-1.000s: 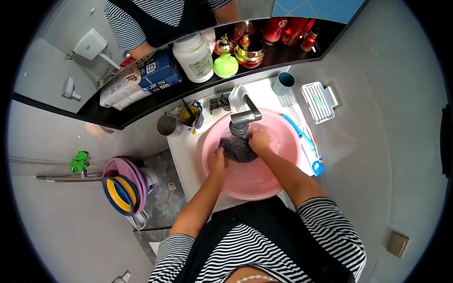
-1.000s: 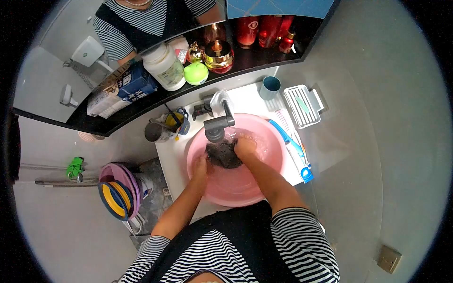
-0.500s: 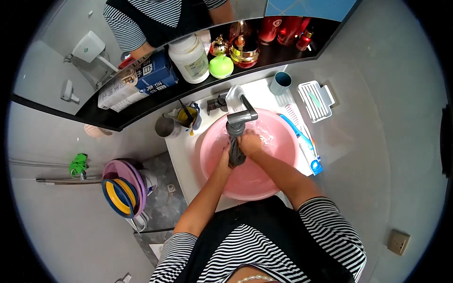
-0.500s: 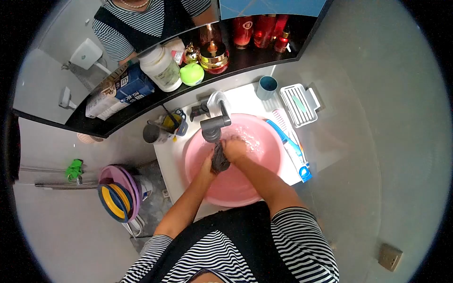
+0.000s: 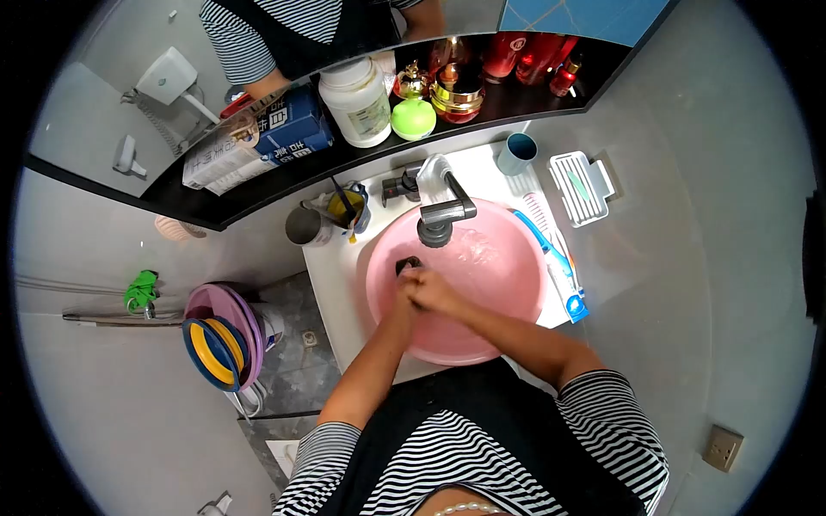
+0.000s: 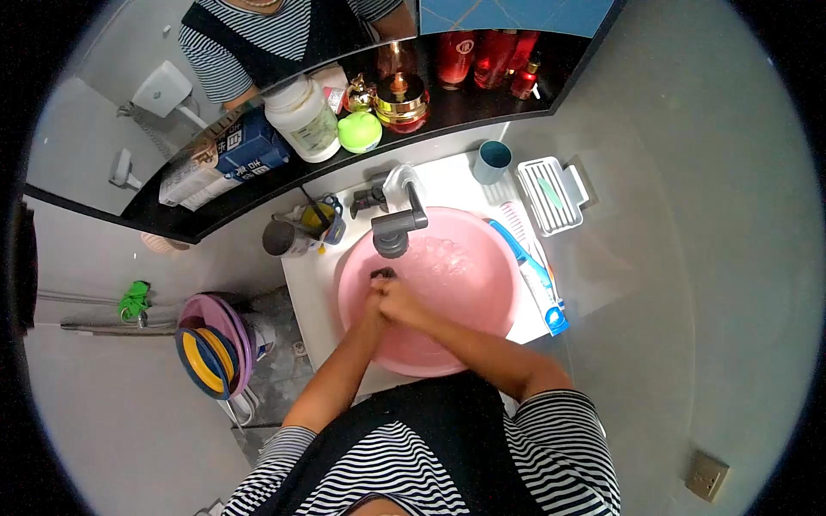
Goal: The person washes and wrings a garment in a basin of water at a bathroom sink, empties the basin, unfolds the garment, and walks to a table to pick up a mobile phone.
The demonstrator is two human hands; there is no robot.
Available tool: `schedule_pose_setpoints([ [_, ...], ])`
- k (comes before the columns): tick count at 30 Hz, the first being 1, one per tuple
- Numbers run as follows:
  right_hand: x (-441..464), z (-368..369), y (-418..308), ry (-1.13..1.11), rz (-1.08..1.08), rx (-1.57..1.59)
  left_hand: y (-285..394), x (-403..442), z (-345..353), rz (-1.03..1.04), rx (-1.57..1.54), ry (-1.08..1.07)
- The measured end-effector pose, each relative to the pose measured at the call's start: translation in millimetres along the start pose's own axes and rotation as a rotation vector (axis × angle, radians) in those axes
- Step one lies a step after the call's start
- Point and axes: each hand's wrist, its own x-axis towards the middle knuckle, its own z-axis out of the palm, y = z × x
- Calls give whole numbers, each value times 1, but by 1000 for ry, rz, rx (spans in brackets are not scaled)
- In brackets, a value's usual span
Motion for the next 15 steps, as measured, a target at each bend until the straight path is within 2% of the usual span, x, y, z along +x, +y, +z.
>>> schedule_pose_setpoints([
  [1,-8,11,-3,34,-237,-50,0,10,-9,60,-16,-75],
  [3,-23,11,-36,50,-262,-139,1,21,-10,129,-52,-132],
  [4,-27,9,-47,64,-285,-228,0,25,-2,128,-87,-61],
  [6,9,-1,14,412,-249,-409,-5,26,15,120,-117,169],
  [7,20,-21,31,407,-126,-588,-8,26,20,133,-125,194],
  [8,26,-42,25,289,98,-772,-11,28,14,133,-118,119],
  [9,40,-55,51,329,72,-820,-12,29,6,133,-111,45],
  [10,43,-65,47,332,235,-774,-3,14,10,133,-109,44],
  [12,39,-69,51,330,173,-714,22,-29,25,92,31,355],
  [13,35,-71,53,325,110,-654,22,-28,20,92,31,352],
  [14,29,-72,55,81,94,-730,17,-25,11,145,139,399],
  [15,30,-74,61,83,94,-732,12,-19,-2,198,248,446],
])
